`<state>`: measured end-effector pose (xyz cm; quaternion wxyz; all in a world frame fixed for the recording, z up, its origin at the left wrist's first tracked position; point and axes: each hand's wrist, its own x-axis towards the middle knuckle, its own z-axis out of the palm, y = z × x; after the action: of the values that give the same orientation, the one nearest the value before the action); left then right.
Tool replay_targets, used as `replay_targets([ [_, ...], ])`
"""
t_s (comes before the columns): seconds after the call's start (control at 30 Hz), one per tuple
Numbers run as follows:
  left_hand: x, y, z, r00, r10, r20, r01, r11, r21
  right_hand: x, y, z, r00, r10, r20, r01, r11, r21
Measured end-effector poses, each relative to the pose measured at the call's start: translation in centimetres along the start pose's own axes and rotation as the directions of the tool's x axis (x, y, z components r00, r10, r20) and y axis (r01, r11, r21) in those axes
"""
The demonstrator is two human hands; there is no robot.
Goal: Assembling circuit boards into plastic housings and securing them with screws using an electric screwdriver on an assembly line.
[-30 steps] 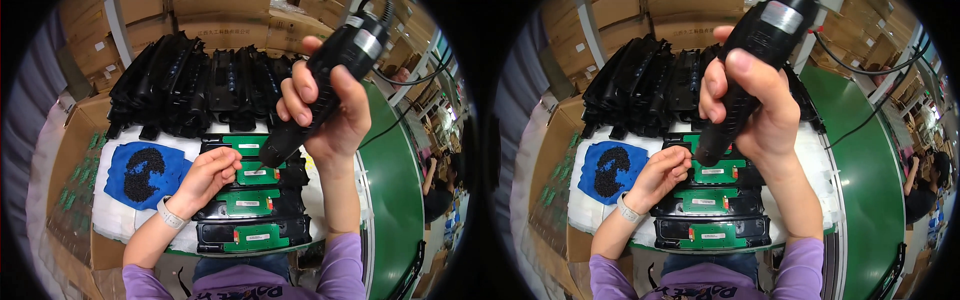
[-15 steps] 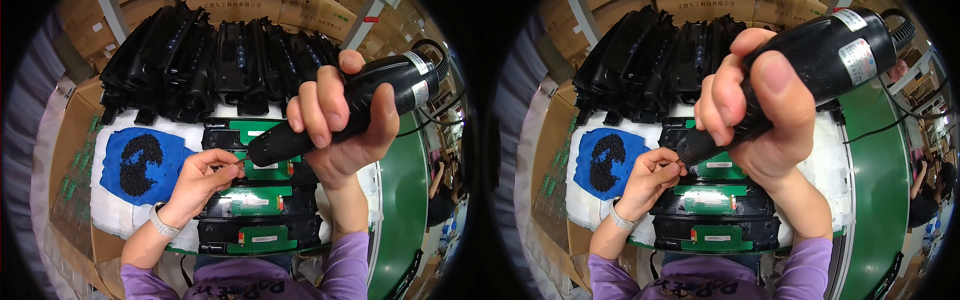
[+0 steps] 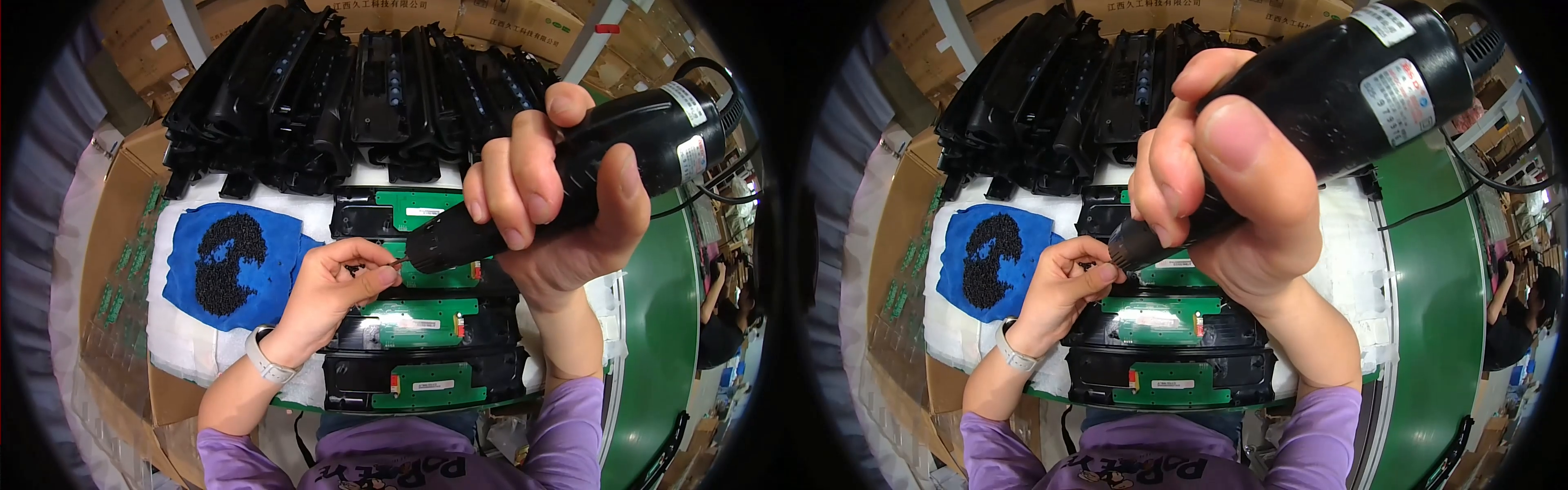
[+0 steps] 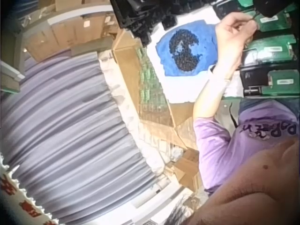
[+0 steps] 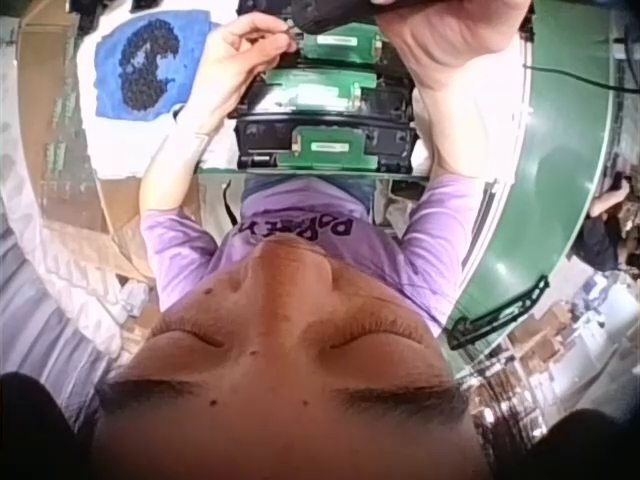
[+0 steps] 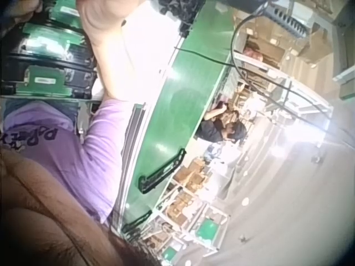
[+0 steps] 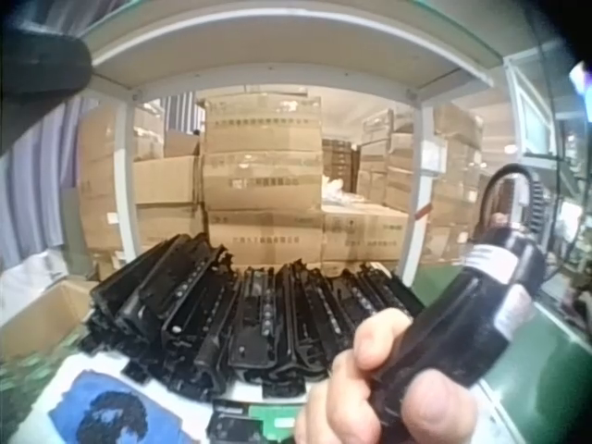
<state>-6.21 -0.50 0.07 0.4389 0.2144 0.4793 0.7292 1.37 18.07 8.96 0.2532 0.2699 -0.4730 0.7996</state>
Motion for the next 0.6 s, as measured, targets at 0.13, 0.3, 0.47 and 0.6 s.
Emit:
replay_targets([
  [0.13,-0.2,-0.3,-0.1,0.997,0.050,-0.054,-0.043,0.991,0.130,0.0,-0.1,0.5,0.993,0.073,-0.088,-0.078,0.996,-0.049],
  [0.3,0.1,-0.4,0.3,0.996,0.027,-0.081,-0.022,0.998,0.058,0.3,0.1,0.9,0.961,0.071,-0.268,-0.104,0.989,-0.109],
  [0.47,-0.2,0.3,0.7,0.996,-0.048,-0.075,0.067,0.957,0.281,1.5,0.3,0.5,0.952,0.072,-0.297,-0.074,0.997,0.005],
  [0.6,0.1,0.5,1.0,0.994,-0.070,-0.086,0.095,0.937,0.335,3.7,0.6,-1.2,0.956,-0.003,-0.294,-0.025,0.995,-0.094],
])
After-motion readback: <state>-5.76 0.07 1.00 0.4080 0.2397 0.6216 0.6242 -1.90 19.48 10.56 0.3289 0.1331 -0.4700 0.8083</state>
